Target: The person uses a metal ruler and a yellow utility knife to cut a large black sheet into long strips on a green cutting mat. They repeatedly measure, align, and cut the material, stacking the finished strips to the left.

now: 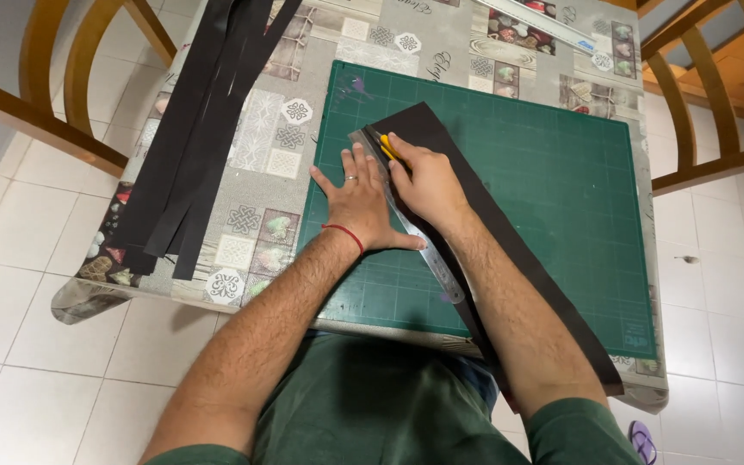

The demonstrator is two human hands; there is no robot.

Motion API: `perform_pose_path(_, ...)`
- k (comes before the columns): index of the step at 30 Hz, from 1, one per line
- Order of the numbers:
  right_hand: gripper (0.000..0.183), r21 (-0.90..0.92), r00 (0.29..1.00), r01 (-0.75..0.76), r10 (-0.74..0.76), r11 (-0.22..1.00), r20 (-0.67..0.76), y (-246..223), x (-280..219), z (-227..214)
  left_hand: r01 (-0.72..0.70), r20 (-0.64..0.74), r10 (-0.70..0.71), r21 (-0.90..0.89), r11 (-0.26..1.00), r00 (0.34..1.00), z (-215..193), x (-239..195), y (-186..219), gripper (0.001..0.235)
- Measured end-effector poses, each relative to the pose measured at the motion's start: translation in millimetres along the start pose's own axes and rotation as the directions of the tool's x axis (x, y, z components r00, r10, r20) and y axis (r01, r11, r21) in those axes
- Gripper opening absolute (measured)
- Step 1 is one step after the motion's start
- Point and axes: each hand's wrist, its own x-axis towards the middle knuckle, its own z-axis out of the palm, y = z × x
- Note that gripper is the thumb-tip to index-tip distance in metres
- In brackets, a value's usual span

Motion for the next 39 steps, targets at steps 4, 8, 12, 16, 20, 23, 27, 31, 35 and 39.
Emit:
perform_pose_path(4, 0.046, 0.014, 1.0, 0.007, -0.007, 1.0, -0.013, -8.1, 1.1, -1.6, -0.005, -0.001, 0.005, 0.001, 1.0, 1.0, -1.2, 0.2, -0.4, 0.173)
perform_pose_path(8, 0.046, -0.005, 1.0, 0.004, -0.004, 1.0, 0.009, -8.9, 1.4, 0.4, -0.014, 0.004, 0.014, -0.006, 1.0, 1.0, -1.3, -1.2, -0.4, 0.172)
perform_pose_path(12, 0.048, -0.006, 0.999, 0.01, -0.009, 1.0, 0.035, -9.7, -1.3, -1.3, -0.022, -0.003, 0.022, 0.0, 1.0, 1.0, -1.1, -1.0, 0.2, 0.17)
perform_pose_path(16, 0.048, -0.027, 0.999, 0.016, -0.015, 1.0, 0.04, -10.7, -2.6, -0.9, -0.028, -0.002, 0.028, -0.019, 0.999, 1.0, -1.2, -1.3, 0.0, 0.17)
perform_pose_path(20, 0.048, -0.043, 0.999, 0.031, -0.029, 0.999, 0.045, -12.8, -1.9, -1.5, -0.029, 0.001, 0.029, -0.011, 1.0, 1.0, -2.0, -1.1, -0.1, 0.17)
perform_pose_path(23, 0.048, -0.06, 0.997, 0.026, -0.021, 0.998, 0.071, -17.4, -0.6, -5.4, -0.025, 0.005, 0.025, -0.007, 1.0, 1.0, -2.5, -0.6, -0.3, 0.171)
perform_pose_path(27, 0.048, -0.068, 0.993, 0.003, 0.006, 0.998, 0.118, -12.2, 4.0, -4.4, -0.024, 0.007, 0.024, -0.017, 1.0, 1.0, -4.4, -2.5, -0.2, 0.172)
perform_pose_path(31, 0.048, -0.075, 0.989, -0.001, 0.013, 0.997, 0.149, -31.4, 7.9, -17.0, -0.04, -0.024, 0.04, 0.003, 0.999, 0.999, 12.2, 14.8, -4.3, 0.184)
perform_pose_path(35, 0.05, -0.099, 0.972, -0.046, 0.068, 0.994, 0.225, -50.9, 5.8, -35.7, -0.036, -0.031, 0.036, -0.014, 0.999, 0.999, 15.8, 17.1, -4.6, 0.185)
perform_pose_path(39, 0.051, -0.142, 0.948, -0.104, 0.142, 0.984, 0.285, -69.0, -3.5, -54.5, -0.032, -0.033, 0.032, -0.018, 0.999, 0.999, 15.0, 13.8, -5.8, 0.186)
